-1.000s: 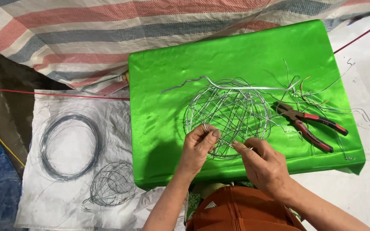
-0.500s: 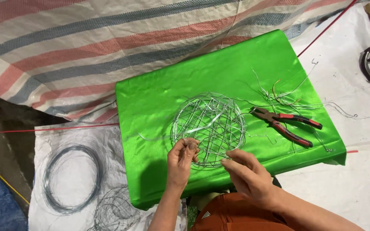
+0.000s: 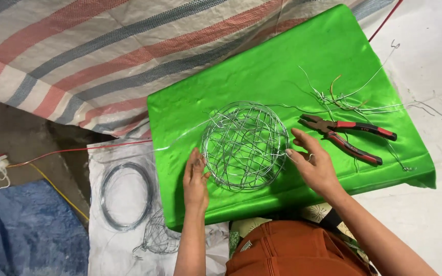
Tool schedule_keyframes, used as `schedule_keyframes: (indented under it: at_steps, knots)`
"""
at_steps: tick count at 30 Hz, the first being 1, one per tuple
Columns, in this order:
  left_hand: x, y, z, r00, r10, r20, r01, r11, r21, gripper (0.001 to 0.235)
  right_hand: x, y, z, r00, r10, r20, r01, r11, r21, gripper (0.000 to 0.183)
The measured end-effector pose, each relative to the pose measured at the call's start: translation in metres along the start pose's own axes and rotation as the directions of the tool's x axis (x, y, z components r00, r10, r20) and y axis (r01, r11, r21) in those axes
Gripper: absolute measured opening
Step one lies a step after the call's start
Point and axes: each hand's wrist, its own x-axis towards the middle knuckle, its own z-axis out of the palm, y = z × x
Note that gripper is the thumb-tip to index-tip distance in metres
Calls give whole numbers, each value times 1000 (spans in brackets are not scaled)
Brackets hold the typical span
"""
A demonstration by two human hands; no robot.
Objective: Constructing a spherical wire frame by weaving and twisting metal wires together.
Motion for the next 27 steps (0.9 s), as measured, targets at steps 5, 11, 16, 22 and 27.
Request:
schedule_keyframes:
  at_steps: [5, 11, 16, 22, 27]
  knots:
    - [6, -17, -3, 997, -79, -12, 78, 995, -59, 57, 6, 1, 3, 975, 125, 185, -168, 957, 238, 65]
    - [6, 21, -9, 999, -44, -23, 41, 992, -121, 38, -1, -8, -1, 930, 144, 338, -262, 904, 338, 65]
    - [24, 69, -22, 997, 48, -52, -53, 994, -97, 35, -18, -30, 3, 890, 103, 443, -284, 887, 363, 65]
    - [85, 76, -13, 988, 65, 142, -46, 990, -130, 29, -26, -36, 7, 885, 2, 465, -194, 910, 367, 61]
    - [149, 77, 16, 890, 31, 454, 28, 992, -123, 37, -31, -25, 37, 925, 0, 380, -150, 919, 365, 55]
